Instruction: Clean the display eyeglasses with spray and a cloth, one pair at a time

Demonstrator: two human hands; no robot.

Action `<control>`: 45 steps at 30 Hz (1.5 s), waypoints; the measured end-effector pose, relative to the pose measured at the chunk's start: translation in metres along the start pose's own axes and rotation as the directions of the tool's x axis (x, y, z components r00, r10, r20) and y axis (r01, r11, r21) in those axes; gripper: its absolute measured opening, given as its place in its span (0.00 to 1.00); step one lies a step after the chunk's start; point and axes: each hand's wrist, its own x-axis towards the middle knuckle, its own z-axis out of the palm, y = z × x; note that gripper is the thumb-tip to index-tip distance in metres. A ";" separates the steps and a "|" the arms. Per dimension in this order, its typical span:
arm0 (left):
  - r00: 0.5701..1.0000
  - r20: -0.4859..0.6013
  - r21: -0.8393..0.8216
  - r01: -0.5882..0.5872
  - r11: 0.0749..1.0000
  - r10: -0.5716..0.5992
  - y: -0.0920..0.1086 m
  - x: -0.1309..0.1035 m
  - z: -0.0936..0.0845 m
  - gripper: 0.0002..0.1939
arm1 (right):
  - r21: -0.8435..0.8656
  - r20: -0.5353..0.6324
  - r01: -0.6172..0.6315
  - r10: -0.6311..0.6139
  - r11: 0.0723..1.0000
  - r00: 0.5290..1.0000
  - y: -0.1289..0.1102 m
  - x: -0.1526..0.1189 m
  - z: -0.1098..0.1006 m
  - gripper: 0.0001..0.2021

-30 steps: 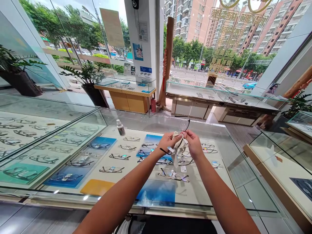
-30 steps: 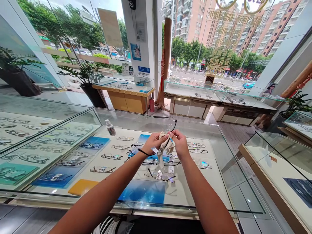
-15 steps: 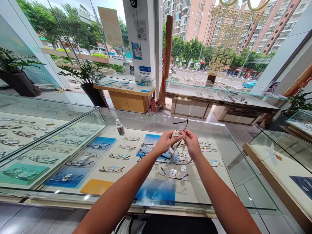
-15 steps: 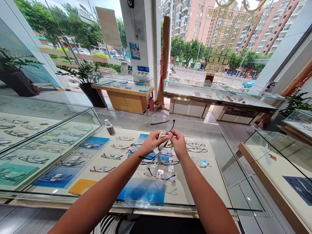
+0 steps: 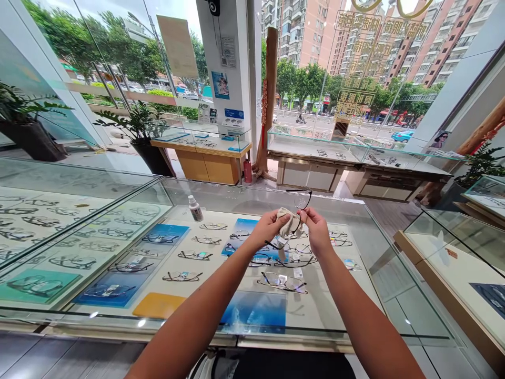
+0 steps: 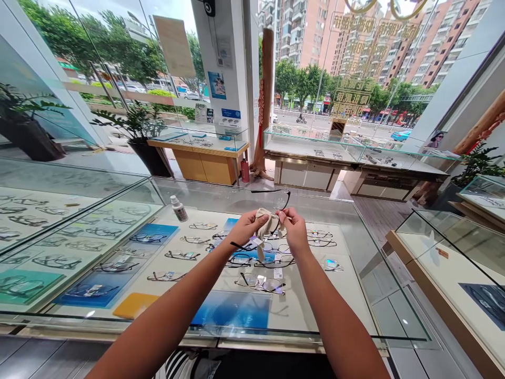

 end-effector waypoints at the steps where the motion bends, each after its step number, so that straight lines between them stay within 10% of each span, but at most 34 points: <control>1: 0.999 -0.037 -0.007 -0.011 1.000 0.010 0.000 0.001 -0.003 0.30 | -0.003 -0.011 0.009 -0.009 1.000 1.000 -0.001 0.001 -0.002 0.16; 8: 0.965 -0.261 -0.126 -0.029 0.992 -0.005 0.002 0.010 -0.035 0.30 | -0.236 0.019 0.228 -0.230 0.945 0.973 -0.032 -0.001 -0.012 0.12; 12: 0.970 -0.232 -0.306 -0.001 0.952 -0.074 0.008 0.010 -0.047 0.29 | -0.517 0.218 0.485 -0.439 0.706 0.872 -0.075 -0.005 -0.015 0.10; 17: 0.969 -0.042 -0.426 0.202 0.882 -0.242 0.016 0.005 -0.054 0.31 | -0.675 0.591 0.728 -0.503 0.120 0.631 -0.131 0.001 -0.014 0.07; 21: 0.924 0.173 -0.345 0.382 0.857 -0.342 0.021 -0.002 -0.057 0.34 | -0.448 0.890 0.802 -0.281 -0.395 0.359 -0.152 0.006 -0.007 0.08; 25: 0.877 0.339 -0.269 0.438 0.858 -0.341 0.024 -0.008 -0.055 0.34 | -0.152 0.985 0.826 -0.015 -0.543 0.172 -0.160 0.008 0.001 0.11; 35: 0.862 0.465 -0.332 0.380 0.864 -0.200 0.022 -0.008 -0.039 0.28 | -0.404 0.914 0.887 0.052 0.225 0.403 -0.142 0.020 0.007 0.14; 41: 0.932 0.334 -0.436 0.284 0.854 -0.139 0.021 -0.007 -0.019 0.28 | -0.403 0.912 0.909 -0.038 0.108 0.409 -0.128 0.019 0.005 0.13; 45: 0.992 0.123 -0.461 0.077 0.884 -0.022 0.021 -0.004 -0.009 0.30 | -0.627 0.771 0.774 -0.206 -0.081 0.603 -0.122 0.011 0.007 0.10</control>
